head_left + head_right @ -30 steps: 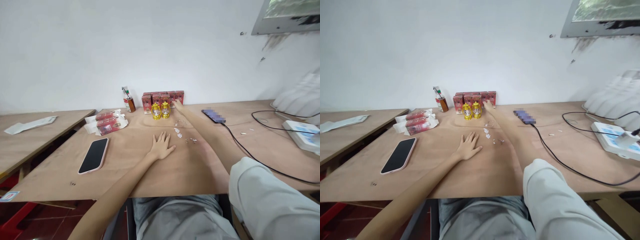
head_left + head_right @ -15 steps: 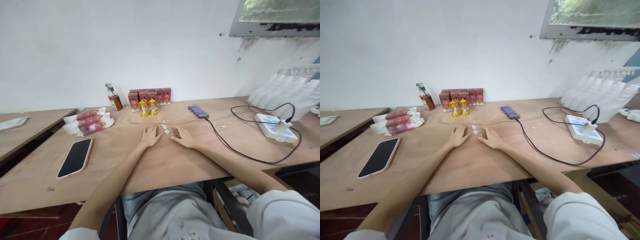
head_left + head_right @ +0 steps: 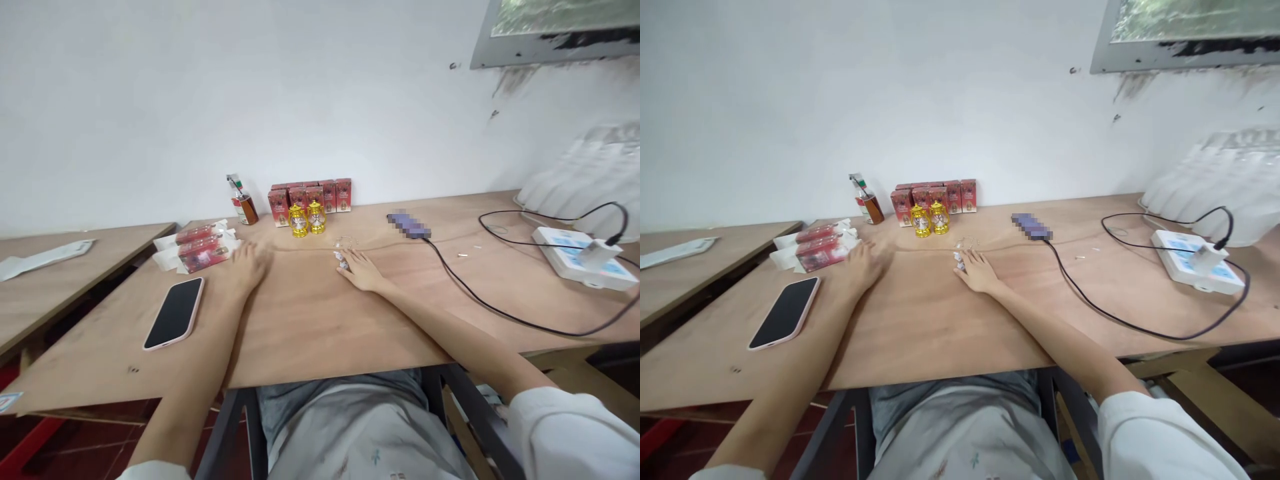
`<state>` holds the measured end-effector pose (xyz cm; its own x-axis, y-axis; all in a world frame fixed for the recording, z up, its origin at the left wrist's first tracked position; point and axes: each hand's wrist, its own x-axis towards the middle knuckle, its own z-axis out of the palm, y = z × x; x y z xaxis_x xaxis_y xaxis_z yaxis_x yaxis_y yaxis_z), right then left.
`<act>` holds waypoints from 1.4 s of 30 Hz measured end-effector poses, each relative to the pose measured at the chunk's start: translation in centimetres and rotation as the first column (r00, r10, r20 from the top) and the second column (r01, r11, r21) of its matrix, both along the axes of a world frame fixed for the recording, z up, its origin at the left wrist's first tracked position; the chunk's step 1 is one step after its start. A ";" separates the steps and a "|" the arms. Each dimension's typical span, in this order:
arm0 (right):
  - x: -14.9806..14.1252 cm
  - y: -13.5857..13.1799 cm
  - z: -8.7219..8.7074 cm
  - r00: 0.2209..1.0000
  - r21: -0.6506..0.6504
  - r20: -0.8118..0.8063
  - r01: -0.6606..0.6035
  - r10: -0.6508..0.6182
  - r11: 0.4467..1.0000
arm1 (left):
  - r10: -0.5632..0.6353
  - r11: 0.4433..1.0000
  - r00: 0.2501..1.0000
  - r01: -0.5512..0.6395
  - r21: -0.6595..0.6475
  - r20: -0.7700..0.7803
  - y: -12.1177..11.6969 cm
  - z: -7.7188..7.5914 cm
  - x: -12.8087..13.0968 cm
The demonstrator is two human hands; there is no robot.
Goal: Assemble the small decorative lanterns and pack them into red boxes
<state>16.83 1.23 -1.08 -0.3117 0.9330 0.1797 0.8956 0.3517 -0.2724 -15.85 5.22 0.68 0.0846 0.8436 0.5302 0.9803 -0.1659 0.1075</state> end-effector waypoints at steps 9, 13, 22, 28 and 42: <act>0.0 -0.5 0.1 0.998 0.110 -0.057 -0.024 0.031 0.994 | 0.330 0.935 0.934 -0.344 0.085 0.140 1.4 0.5 -5.6; 0.0 -0.8 0.5 0.996 0.105 -0.078 -0.026 0.035 0.994 | 0.364 0.929 0.920 -0.369 0.010 0.147 2.3 0.7 -6.4; 0.1 -1.0 0.7 0.997 0.170 -0.073 -0.027 0.040 0.985 | 0.368 0.927 0.929 -0.370 0.067 0.038 2.0 1.7 -6.3; 0.1 -1.1 0.6 0.999 0.208 -0.025 -0.021 0.027 0.978 | 0.319 0.947 0.948 -0.317 0.055 -0.021 1.8 2.1 -6.1; -0.1 -1.3 1.0 0.995 0.203 -0.089 -0.017 0.036 0.979 | -0.490 0.862 0.857 0.503 0.058 -0.161 -2.2 1.1 6.8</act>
<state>16.70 -0.11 -0.11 -0.3092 0.8663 0.3923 0.8597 0.4310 -0.2741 -9.05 3.06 1.80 0.5557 0.6166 0.5577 0.7684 -0.6371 -0.0612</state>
